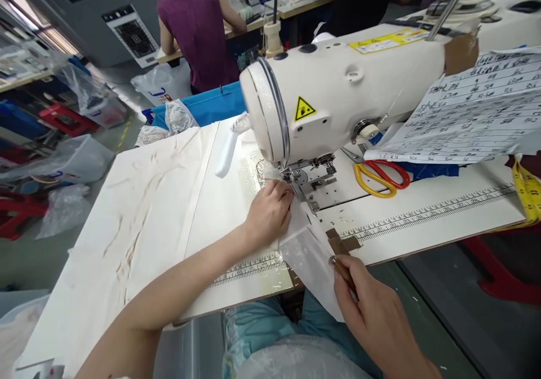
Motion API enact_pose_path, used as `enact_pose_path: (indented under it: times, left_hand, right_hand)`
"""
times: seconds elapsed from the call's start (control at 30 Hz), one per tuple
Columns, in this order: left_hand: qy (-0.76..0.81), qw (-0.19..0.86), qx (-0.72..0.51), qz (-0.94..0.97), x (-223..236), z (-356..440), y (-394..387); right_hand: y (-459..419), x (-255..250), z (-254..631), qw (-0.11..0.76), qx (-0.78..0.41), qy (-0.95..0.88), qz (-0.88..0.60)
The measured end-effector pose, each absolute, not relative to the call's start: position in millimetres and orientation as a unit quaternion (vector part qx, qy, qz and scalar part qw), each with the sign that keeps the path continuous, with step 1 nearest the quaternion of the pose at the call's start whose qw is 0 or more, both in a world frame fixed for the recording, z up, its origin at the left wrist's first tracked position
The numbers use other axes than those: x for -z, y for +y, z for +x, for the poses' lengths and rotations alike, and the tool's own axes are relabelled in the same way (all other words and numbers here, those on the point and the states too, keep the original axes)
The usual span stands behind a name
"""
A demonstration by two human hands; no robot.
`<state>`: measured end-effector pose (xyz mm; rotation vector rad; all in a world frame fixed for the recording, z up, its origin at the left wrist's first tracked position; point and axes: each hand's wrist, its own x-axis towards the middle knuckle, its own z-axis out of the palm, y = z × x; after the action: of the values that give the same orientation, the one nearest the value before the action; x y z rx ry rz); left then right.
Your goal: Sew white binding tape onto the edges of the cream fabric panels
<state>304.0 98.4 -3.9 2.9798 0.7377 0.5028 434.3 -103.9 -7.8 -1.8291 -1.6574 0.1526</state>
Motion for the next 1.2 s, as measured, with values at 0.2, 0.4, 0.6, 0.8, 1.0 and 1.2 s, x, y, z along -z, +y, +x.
enact_pose_path:
  times: [0.2,0.4,0.6,0.8,1.0,1.2]
  left_hand:
    - [0.211,0.052,-0.172,0.961,10,296,94]
    - [0.203,0.076,-0.161,0.963,9,290,100]
    - [0.216,0.037,-0.156,0.963,14,294,95]
    - [0.234,0.014,-0.146,0.961,12,297,91]
    - [0.238,-0.007,-0.128,0.963,12,297,85]
    - [0.240,-0.017,-0.124,0.963,13,295,81]
  right_hand:
    - [-99,8,435,0.298,0.013,-0.670,-0.680]
    - [-99,9,436,0.272,0.029,-0.671,-0.689]
    - [-91,7,439,0.243,0.056,-0.672,-0.698]
    - [-84,4,439,0.216,0.081,-0.680,-0.696]
    - [-76,4,441,0.204,0.058,-0.674,-0.707]
    - [-68,3,439,0.186,0.032,-0.673,-0.715]
